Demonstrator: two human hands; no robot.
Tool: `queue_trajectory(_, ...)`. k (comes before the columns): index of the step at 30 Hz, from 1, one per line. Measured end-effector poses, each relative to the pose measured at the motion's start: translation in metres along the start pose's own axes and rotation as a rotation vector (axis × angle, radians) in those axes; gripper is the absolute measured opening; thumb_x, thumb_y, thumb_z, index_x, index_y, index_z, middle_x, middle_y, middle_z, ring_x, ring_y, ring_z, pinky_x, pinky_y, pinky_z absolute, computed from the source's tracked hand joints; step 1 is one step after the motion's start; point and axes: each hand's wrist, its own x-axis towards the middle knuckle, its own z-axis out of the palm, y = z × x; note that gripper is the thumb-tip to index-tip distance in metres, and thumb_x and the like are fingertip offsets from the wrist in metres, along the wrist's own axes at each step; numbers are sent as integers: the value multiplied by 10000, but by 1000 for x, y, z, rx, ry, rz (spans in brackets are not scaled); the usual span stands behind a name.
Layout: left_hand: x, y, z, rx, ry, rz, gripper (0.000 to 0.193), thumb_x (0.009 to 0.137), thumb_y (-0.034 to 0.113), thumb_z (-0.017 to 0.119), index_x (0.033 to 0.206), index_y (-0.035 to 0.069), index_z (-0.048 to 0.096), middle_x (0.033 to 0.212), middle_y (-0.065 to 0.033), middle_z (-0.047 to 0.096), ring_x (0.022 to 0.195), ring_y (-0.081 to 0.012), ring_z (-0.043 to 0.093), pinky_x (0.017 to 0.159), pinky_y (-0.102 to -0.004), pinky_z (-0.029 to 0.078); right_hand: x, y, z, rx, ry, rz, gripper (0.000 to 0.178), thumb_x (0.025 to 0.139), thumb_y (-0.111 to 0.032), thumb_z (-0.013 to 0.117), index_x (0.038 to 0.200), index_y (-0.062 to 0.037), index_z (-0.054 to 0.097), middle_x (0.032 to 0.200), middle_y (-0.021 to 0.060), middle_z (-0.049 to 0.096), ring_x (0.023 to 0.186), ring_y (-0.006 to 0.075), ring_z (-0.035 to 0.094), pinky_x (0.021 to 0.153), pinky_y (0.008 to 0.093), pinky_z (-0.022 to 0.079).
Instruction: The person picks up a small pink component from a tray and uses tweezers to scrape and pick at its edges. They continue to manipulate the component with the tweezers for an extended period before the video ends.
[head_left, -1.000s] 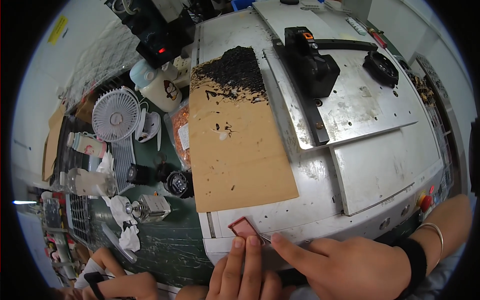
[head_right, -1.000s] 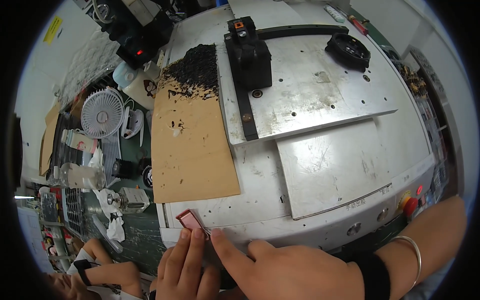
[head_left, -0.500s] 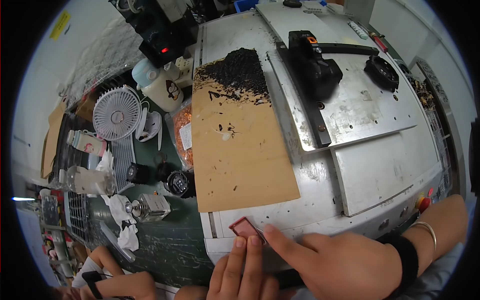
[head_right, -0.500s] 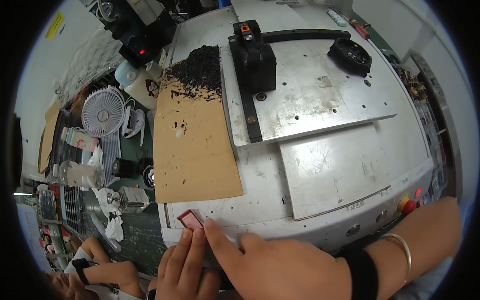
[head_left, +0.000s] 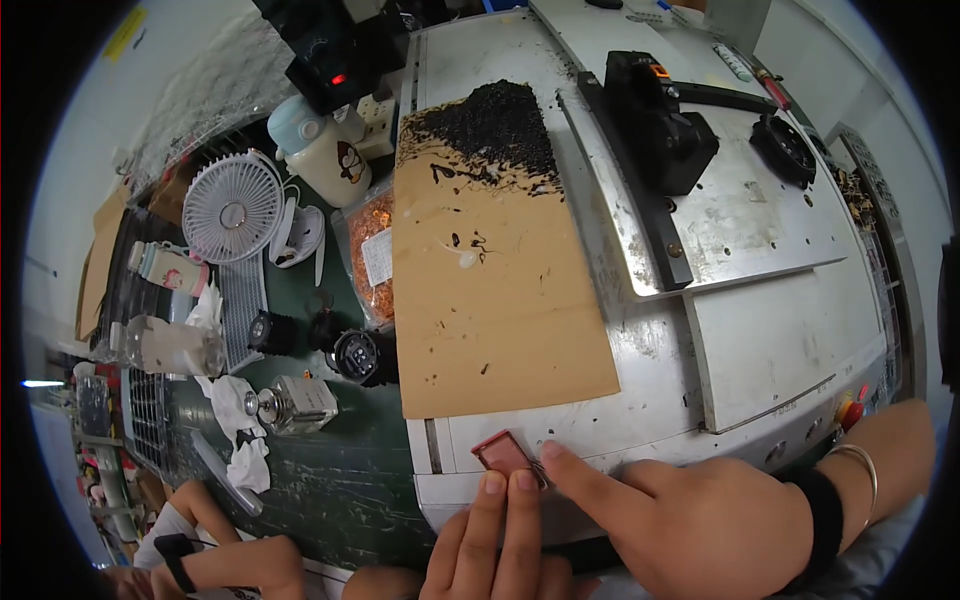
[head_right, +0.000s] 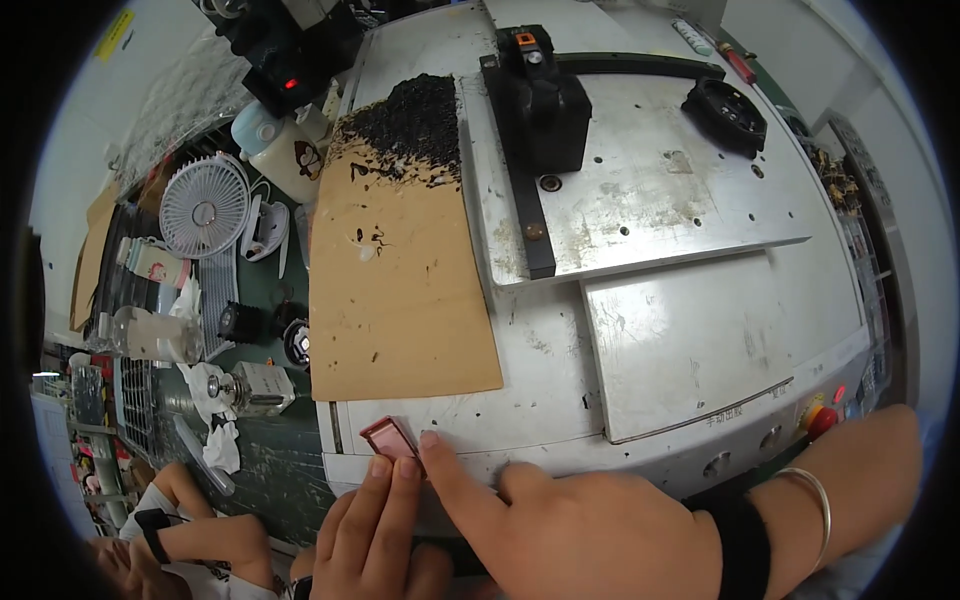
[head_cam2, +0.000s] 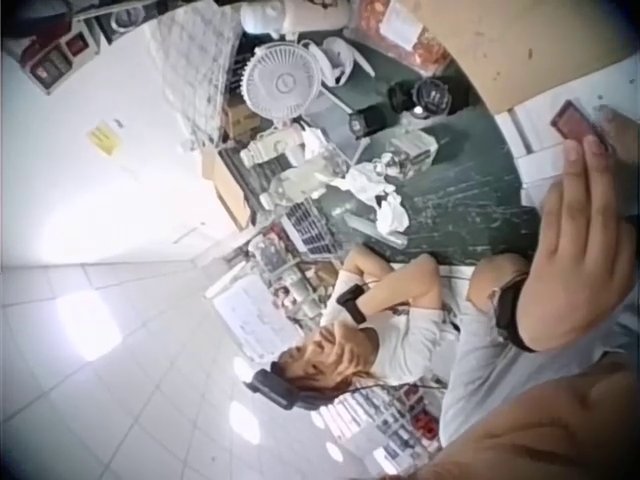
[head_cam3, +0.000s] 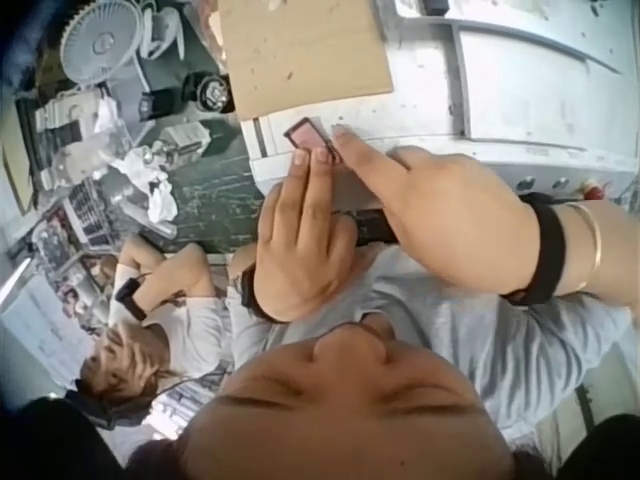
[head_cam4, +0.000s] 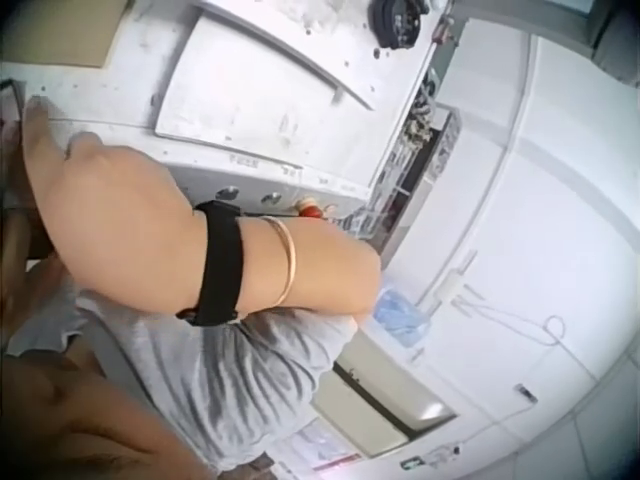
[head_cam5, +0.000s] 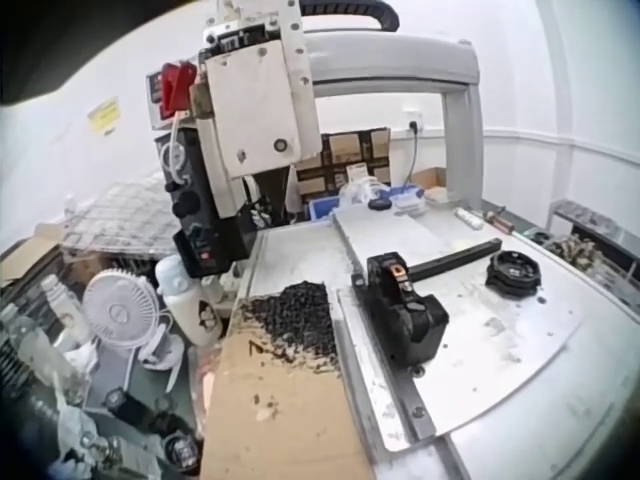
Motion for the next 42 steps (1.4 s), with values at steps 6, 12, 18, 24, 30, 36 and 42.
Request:
queue_trajectory(6, 7, -9, -8, -66, 22, 8, 416, 824, 397, 610, 781, -17, 586, 1278, -292, 520, 1192, -404, 515, 928, -486, 443, -1, 1, 1, -2, 91, -50, 505, 826, -29, 543, 1318, -3, 437, 802, 182, 590, 650, 357, 600, 551, 408, 500)
queue_trajectory(12, 5, -10, 19, -319, 180, -107, 445, 721, 376, 669, 823, -51, 601, 1296, -311, 486, 1231, -422, 475, 988, -503, 403, 7, 2, 0, 119, 178, -83, 180, 873, -53, 524, 1033, 16, 480, 688, 228, 582, 631, 407, 595, 524, 451, 472)
queue_trajectory(18, 7, -12, 11, -382, 25, -131, 473, 648, 354, 710, 846, -64, 610, 1313, -310, 464, 1236, -437, 461, 1002, -511, 393, 9, 2, -12, 144, 75, 28, 249, 825, -93, 602, 1046, -20, 513, 549, 106, 532, 443, 292, 565, 397, 367, 443)
queue_trajectory(24, 5, -12, 17, -372, 80, -118, 484, 703, 395, 706, 843, -60, 617, 1309, -308, 466, 1226, -439, 467, 993, -507, 402, 17, 3, -7, 76, 41, 39, 212, 839, -87, 568, 941, 15, 412, 524, 151, 532, 457, 350, 579, 399, 405, 444)
queue_trajectory(30, 6, -14, 5, -297, 69, -46, 474, 737, 403, 695, 798, -63, 623, 1308, -300, 470, 1220, -433, 473, 983, -500, 411, 12, 5, 7, 110, 104, -23, 218, 874, -57, 523, 961, 53, 356, 561, 223, 539, 531, 412, 570, 457, 453, 447)
queue_trajectory(36, 6, -11, 21, -434, 141, -145, 477, 736, 403, 699, 773, -68, 632, 1320, -291, 460, 1230, -426, 465, 986, -495, 411, 10, -1, 13, 31, 58, -3, 224, 853, -36, 523, 946, 70, 349, 562, 232, 550, 519, 405, 573, 436, 442, 448)
queue_trajectory(42, 8, -12, 14, -339, 72, -50, 527, 743, 412, 692, 881, -94, 642, 1318, -286, 457, 1231, -423, 464, 991, -492, 408, 21, 2, 14, 41, 101, 9, 230, 810, -2, 515, 950, 76, 350, 561, 232, 553, 517, 397, 580, 426, 423, 451)
